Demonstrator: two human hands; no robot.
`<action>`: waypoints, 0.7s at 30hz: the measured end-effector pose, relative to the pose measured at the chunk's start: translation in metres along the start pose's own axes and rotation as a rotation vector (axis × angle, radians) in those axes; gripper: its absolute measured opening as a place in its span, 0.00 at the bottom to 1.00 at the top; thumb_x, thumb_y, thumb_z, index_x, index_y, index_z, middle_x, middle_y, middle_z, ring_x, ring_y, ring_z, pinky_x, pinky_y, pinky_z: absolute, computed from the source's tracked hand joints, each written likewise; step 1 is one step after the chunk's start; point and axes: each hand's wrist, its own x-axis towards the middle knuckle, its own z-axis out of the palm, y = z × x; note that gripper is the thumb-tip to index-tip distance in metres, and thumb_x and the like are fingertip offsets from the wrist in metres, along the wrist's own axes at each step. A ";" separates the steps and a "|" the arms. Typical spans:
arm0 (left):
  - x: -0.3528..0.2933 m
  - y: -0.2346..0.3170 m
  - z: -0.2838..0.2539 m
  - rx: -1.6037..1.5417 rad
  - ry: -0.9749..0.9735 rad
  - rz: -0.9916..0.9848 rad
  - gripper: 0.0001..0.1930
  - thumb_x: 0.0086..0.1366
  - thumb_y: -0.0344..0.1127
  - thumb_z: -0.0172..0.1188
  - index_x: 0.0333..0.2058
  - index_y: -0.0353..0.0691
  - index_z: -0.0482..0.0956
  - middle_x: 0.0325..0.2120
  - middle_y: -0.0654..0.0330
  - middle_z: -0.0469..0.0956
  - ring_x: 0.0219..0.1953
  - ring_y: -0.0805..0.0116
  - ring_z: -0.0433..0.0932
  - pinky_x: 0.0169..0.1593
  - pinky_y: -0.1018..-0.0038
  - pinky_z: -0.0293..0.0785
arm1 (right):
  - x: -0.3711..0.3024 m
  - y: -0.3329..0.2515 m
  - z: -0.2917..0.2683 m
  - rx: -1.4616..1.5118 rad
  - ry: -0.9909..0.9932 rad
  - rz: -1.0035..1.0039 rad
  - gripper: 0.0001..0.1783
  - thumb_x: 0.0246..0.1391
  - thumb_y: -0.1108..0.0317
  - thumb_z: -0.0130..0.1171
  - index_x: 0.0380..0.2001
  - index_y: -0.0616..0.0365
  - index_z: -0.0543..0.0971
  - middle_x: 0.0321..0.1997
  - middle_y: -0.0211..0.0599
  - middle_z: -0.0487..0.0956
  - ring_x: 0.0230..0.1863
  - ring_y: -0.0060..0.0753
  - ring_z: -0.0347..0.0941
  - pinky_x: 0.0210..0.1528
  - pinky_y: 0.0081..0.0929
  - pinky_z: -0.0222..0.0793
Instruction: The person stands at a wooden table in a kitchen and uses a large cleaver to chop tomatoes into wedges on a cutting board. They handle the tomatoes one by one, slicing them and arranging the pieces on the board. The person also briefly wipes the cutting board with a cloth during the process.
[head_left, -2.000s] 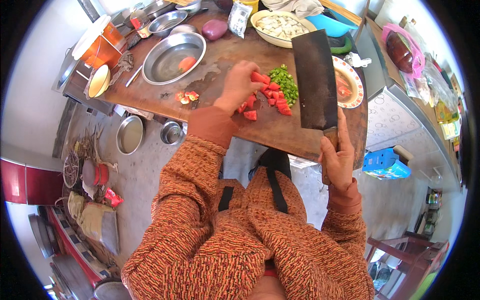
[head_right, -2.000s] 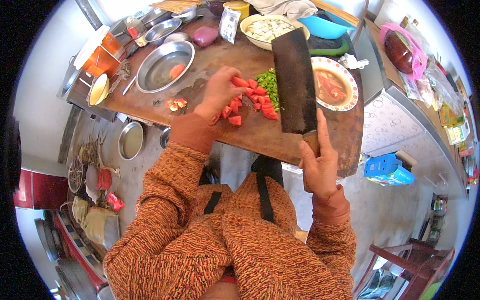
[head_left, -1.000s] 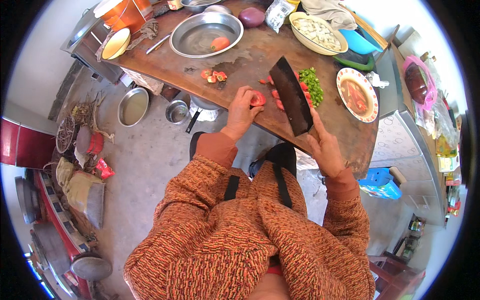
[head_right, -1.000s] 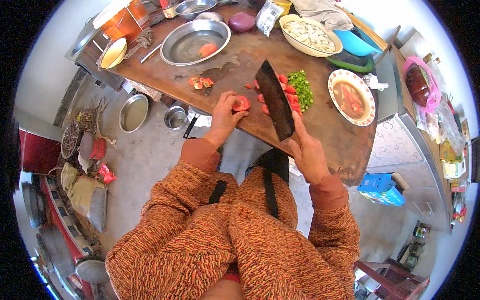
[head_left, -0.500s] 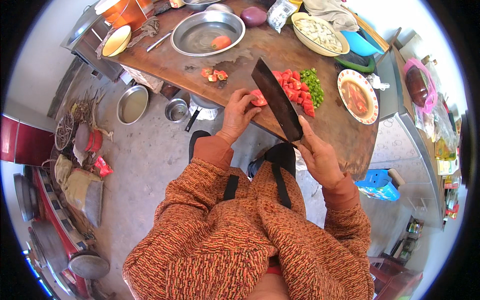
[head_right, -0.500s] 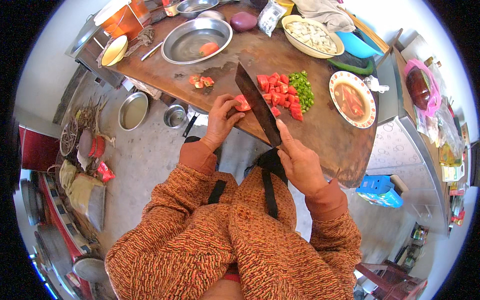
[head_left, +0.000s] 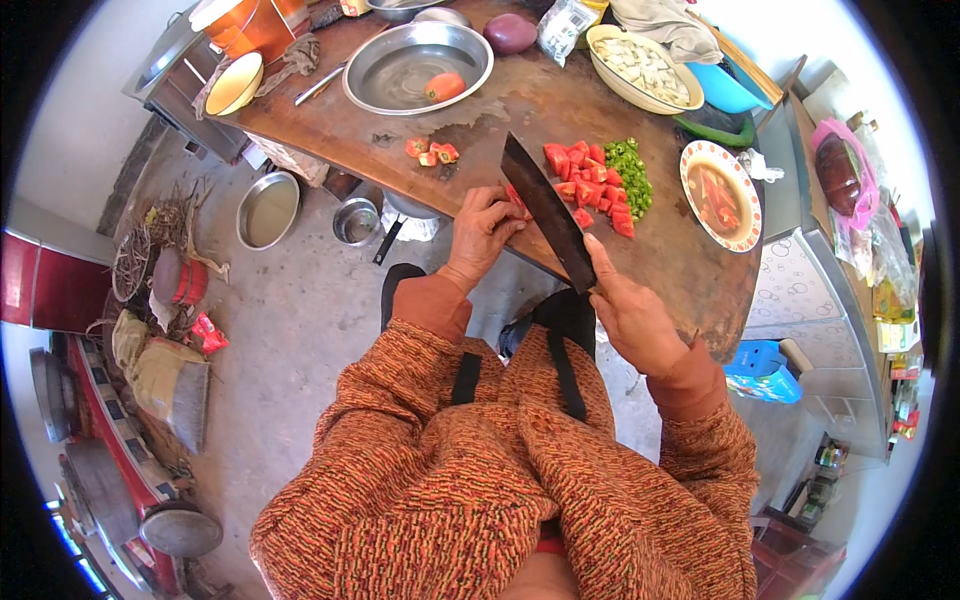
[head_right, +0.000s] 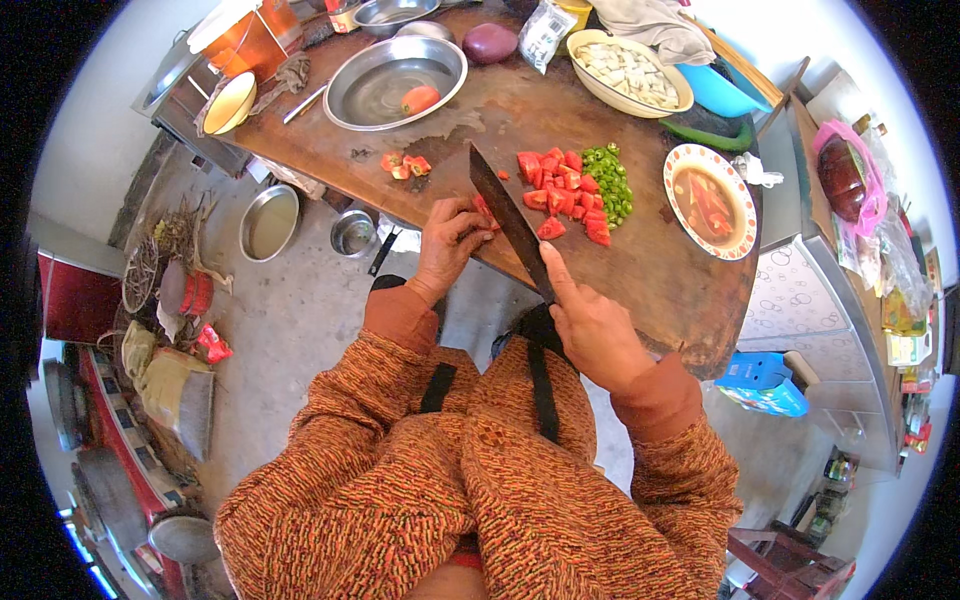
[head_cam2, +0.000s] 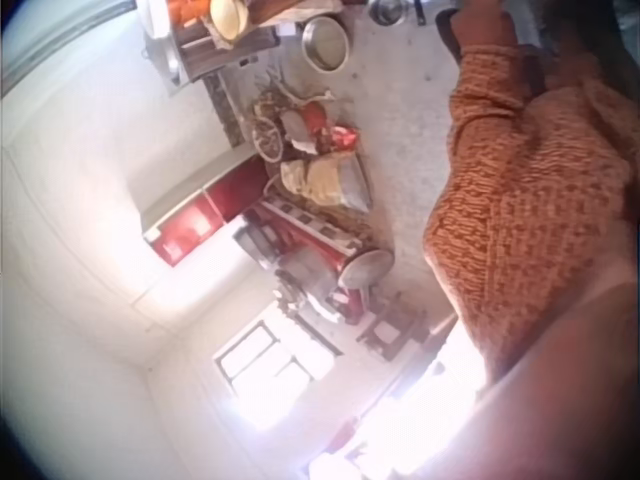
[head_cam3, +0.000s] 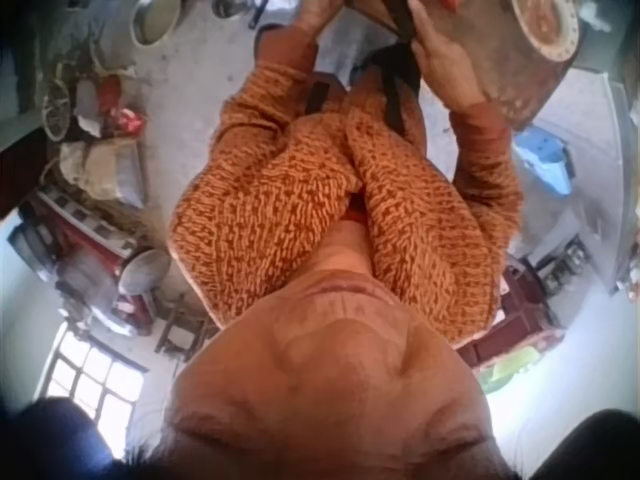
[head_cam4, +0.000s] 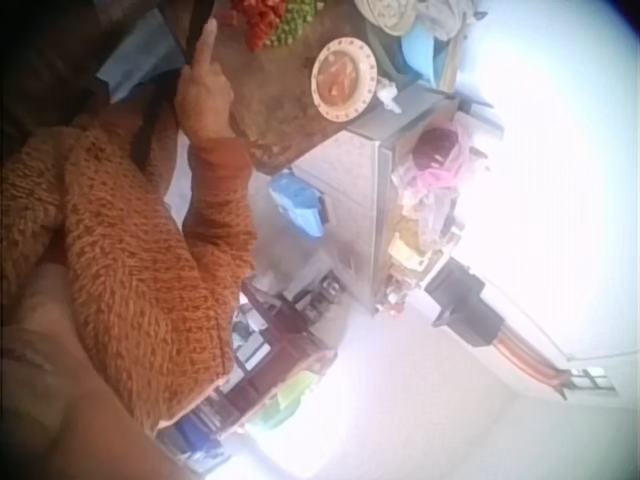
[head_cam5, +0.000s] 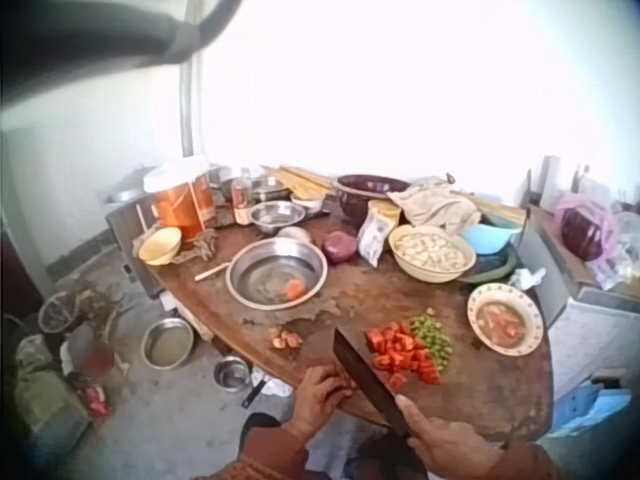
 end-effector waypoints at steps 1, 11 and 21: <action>0.000 0.000 0.000 -0.019 0.005 -0.009 0.11 0.47 0.30 0.72 0.32 0.42 0.82 0.38 0.59 0.77 0.45 0.55 0.74 0.47 0.63 0.73 | 0.002 -0.001 0.004 -0.023 -0.009 0.011 0.44 0.59 0.71 0.53 0.74 0.45 0.47 0.32 0.53 0.78 0.33 0.63 0.76 0.37 0.56 0.71; 0.000 -0.004 -0.003 -0.034 0.012 -0.021 0.12 0.49 0.25 0.70 0.34 0.41 0.82 0.41 0.57 0.77 0.45 0.54 0.75 0.47 0.64 0.73 | 0.030 0.004 0.005 0.608 0.060 0.278 0.42 0.59 0.74 0.56 0.73 0.42 0.54 0.25 0.39 0.77 0.18 0.27 0.71 0.24 0.30 0.71; 0.004 0.016 0.014 0.042 0.108 -0.133 0.19 0.47 0.34 0.75 0.37 0.41 0.79 0.44 0.54 0.72 0.48 0.51 0.72 0.50 0.63 0.72 | -0.009 0.000 -0.017 0.558 0.425 0.167 0.41 0.58 0.79 0.53 0.73 0.48 0.56 0.34 0.33 0.77 0.20 0.17 0.66 0.24 0.20 0.68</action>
